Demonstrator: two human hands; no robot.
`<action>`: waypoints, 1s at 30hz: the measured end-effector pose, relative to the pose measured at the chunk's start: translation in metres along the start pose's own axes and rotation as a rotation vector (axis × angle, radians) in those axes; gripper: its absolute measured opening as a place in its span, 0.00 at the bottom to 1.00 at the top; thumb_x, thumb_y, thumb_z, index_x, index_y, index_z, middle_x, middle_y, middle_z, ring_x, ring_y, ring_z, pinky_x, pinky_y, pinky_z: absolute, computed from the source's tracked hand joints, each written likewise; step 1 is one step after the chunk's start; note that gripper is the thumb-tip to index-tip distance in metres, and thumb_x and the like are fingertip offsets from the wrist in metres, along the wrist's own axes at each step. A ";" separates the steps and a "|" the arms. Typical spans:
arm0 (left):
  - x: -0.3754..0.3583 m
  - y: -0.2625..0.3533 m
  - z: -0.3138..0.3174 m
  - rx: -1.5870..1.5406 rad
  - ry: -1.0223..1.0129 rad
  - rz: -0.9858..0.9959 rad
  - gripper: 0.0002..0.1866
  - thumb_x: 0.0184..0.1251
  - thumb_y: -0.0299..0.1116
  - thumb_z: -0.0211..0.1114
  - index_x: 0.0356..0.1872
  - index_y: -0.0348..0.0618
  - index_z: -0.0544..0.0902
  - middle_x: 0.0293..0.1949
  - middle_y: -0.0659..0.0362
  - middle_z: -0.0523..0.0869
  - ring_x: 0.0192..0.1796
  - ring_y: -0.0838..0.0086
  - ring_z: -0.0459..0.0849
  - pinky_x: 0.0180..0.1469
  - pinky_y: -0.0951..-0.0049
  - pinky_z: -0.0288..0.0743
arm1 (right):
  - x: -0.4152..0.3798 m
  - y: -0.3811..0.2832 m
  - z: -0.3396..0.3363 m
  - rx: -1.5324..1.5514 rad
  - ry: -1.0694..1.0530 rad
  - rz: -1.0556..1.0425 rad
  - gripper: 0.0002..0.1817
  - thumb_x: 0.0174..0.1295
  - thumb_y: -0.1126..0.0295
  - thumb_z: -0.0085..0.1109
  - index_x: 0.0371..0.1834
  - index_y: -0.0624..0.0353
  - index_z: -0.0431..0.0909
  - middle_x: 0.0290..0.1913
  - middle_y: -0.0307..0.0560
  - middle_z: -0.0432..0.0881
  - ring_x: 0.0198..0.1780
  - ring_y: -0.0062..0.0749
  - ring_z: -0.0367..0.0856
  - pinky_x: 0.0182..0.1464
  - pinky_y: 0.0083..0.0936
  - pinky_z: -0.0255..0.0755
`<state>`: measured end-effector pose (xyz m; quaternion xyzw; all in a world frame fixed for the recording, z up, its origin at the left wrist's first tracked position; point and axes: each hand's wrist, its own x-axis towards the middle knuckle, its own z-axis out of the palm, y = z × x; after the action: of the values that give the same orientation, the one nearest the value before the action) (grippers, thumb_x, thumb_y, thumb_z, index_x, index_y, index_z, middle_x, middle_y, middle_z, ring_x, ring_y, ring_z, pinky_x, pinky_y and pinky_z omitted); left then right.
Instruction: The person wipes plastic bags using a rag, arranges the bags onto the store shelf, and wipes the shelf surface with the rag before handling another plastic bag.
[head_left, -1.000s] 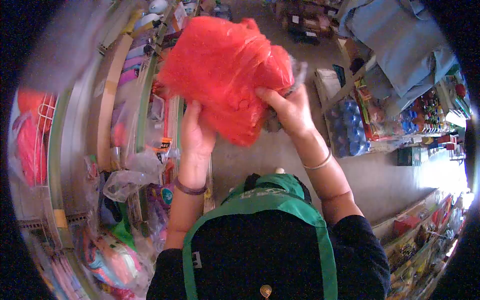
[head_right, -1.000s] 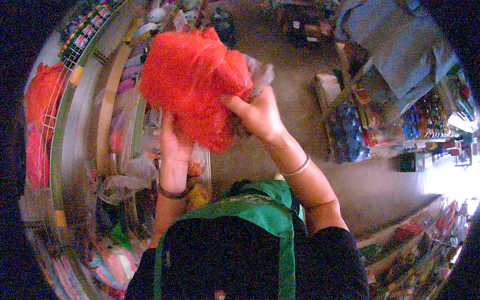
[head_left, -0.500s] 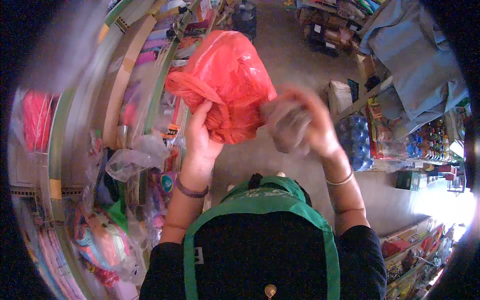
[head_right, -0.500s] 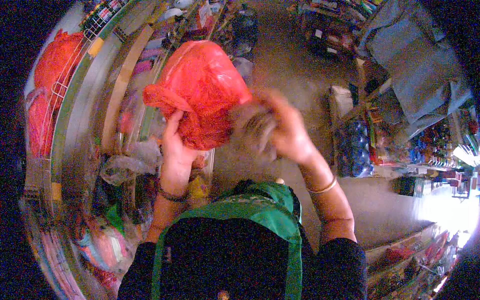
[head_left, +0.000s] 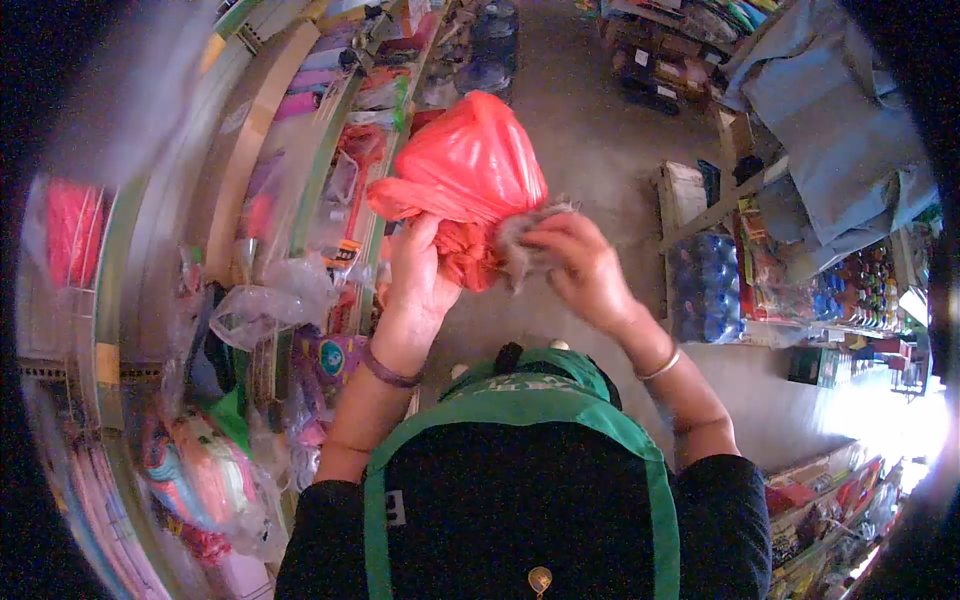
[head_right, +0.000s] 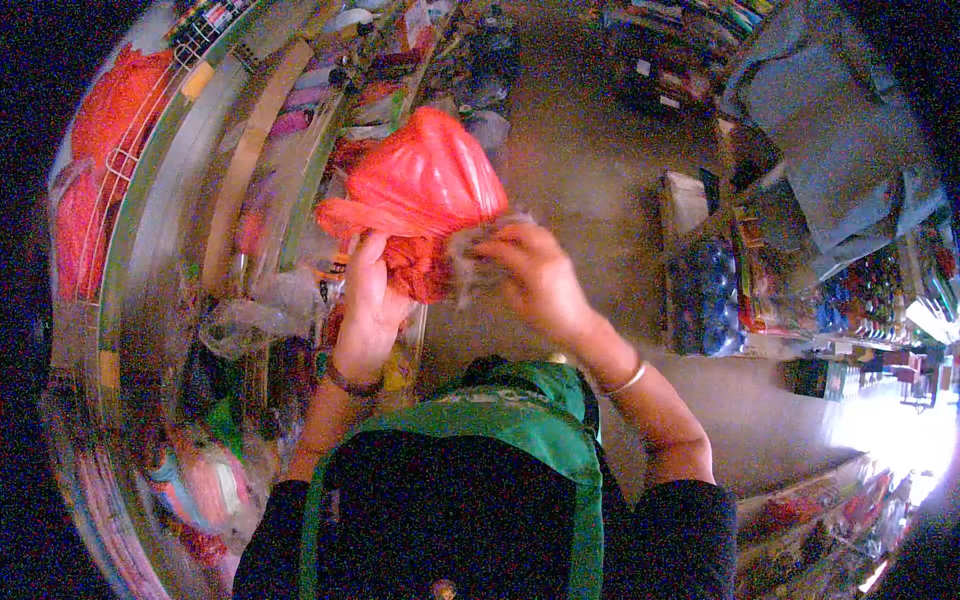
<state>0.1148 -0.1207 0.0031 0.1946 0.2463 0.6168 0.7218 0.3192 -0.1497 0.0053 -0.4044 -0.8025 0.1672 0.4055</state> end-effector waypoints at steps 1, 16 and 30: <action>0.000 0.006 0.002 0.001 -0.006 0.038 0.15 0.64 0.29 0.51 0.52 0.40 0.69 0.49 0.58 0.76 0.50 0.69 0.76 0.53 0.65 0.71 | 0.001 0.006 -0.012 0.064 0.051 0.104 0.23 0.39 0.82 0.47 0.44 0.58 0.76 0.41 0.51 0.76 0.46 0.45 0.74 0.52 0.33 0.68; -0.049 0.015 0.034 0.467 -0.269 0.189 0.18 0.60 0.24 0.56 0.52 0.39 0.69 0.46 0.60 0.76 0.49 0.73 0.75 0.52 0.72 0.69 | 0.048 0.048 -0.016 -0.161 0.059 0.318 0.10 0.54 0.68 0.50 0.37 0.58 0.77 0.37 0.58 0.78 0.38 0.55 0.76 0.44 0.40 0.71; -0.023 0.001 0.044 0.285 -0.066 0.095 0.21 0.65 0.32 0.52 0.57 0.38 0.64 0.55 0.57 0.69 0.56 0.72 0.70 0.58 0.71 0.65 | 0.067 -0.062 0.011 -0.159 0.216 -0.311 0.25 0.33 0.72 0.58 0.43 0.53 0.75 0.52 0.41 0.72 0.54 0.39 0.66 0.54 0.39 0.59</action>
<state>0.1372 -0.1418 0.0420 0.3265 0.2980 0.6025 0.6645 0.2561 -0.1352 0.0702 -0.3222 -0.8178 -0.0055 0.4769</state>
